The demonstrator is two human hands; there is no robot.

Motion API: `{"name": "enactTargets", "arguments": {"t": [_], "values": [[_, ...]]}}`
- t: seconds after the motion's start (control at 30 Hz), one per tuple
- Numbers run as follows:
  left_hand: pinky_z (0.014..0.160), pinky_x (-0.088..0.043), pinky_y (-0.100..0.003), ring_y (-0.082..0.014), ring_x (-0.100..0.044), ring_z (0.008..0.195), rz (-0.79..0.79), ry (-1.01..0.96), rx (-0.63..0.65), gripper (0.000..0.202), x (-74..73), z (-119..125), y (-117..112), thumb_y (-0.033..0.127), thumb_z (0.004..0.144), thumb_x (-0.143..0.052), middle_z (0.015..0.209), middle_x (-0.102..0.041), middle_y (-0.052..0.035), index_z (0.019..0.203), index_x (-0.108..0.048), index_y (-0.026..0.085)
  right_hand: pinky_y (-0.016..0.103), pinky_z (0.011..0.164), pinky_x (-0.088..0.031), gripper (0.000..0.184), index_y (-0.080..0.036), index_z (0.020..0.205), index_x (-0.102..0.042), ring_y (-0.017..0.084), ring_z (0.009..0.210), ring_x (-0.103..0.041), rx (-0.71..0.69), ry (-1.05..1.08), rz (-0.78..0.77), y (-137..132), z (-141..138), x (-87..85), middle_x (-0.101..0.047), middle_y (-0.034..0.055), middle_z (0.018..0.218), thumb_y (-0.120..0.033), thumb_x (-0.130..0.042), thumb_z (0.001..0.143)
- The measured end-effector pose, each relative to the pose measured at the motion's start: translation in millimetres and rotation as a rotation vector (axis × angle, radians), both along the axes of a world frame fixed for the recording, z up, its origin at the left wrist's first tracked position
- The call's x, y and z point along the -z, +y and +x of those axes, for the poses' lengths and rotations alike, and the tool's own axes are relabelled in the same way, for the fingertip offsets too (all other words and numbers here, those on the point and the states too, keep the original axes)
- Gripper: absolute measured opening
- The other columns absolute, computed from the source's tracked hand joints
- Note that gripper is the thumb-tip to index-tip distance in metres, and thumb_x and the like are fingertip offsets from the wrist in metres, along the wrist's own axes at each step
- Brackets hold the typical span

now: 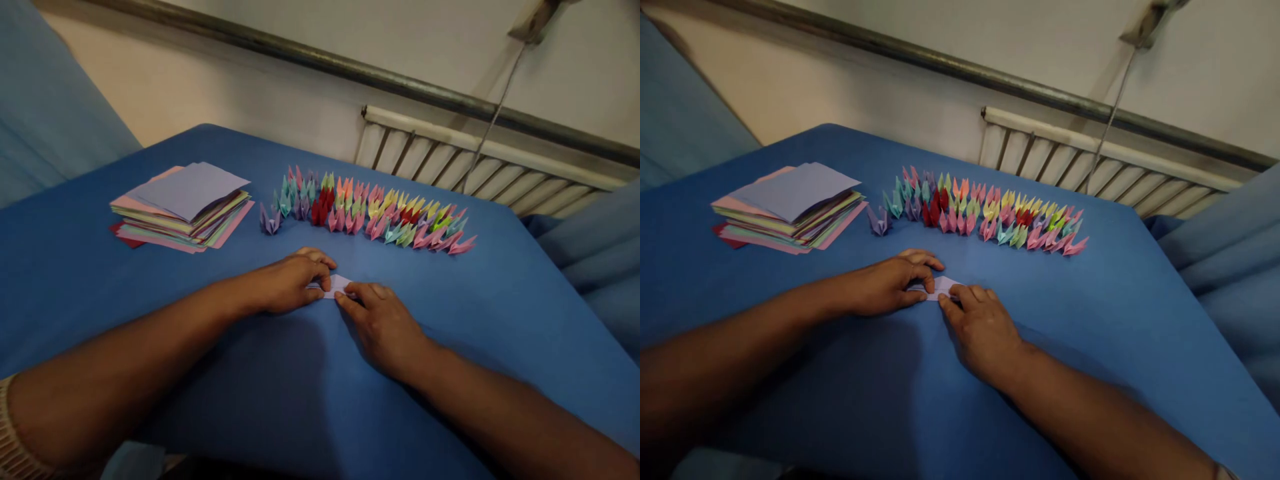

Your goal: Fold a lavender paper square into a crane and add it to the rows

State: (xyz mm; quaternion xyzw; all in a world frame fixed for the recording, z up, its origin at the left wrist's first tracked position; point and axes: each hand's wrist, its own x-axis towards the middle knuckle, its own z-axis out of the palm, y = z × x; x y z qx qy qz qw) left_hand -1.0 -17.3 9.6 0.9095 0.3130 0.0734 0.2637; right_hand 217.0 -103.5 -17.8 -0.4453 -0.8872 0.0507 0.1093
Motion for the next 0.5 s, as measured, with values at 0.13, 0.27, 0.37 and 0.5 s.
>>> {"name": "enactTargets", "arguments": {"t": [0.13,0.27,0.37,0.5], "values": [[0.103,-0.036,-0.036,-0.0219,-0.05,0.12,-0.02,0.103,-0.033,0.014,-12.0,-5,3,0.012,0.078,-0.06,0.128,-0.059,-0.0048,0.081,-0.07,0.021,0.041,0.088,-0.043,0.039,-0.021,0.129,-0.057,0.027,0.107,-0.053,0.022,0.001,-0.025,0,0,1.2,-0.061,0.011,0.122,-0.015,-0.041,0.094],[0.102,-0.037,-0.036,-0.0229,-0.052,0.118,-0.021,0.135,-0.057,0.008,-16.6,-5,3,0.018,0.078,-0.063,0.126,-0.06,-0.0058,0.079,-0.07,0.02,0.042,0.088,-0.043,0.038,-0.019,0.129,-0.057,0.027,0.106,-0.053,0.022,-0.006,-0.037,0,0,-0.9,-0.06,0.0119,0.123,-0.016,-0.039,0.096],[0.101,-0.037,-0.037,-0.0239,-0.051,0.118,-0.003,0.099,-0.102,0.011,-12.6,-1,0,0.029,0.079,-0.065,0.123,-0.06,-0.0075,0.075,-0.069,0.019,0.043,0.088,-0.043,0.042,-0.022,0.134,-0.053,0.027,0.103,-0.052,0.019,-0.019,-0.04,-1,-1,-1.2,-0.059,0.011,0.123,-0.016,-0.039,0.095],[0.099,-0.038,-0.036,-0.0237,-0.05,0.118,0.015,0.088,-0.131,0.009,-8.3,3,-3,0.025,0.078,-0.065,0.123,-0.059,-0.0071,0.072,-0.065,0.019,0.043,0.088,-0.043,0.046,-0.027,0.138,-0.048,0.028,0.103,-0.051,0.031,-0.048,-0.015,-2,-3,0.3,-0.057,0.01,0.126,-0.016,-0.041,0.094]]}}
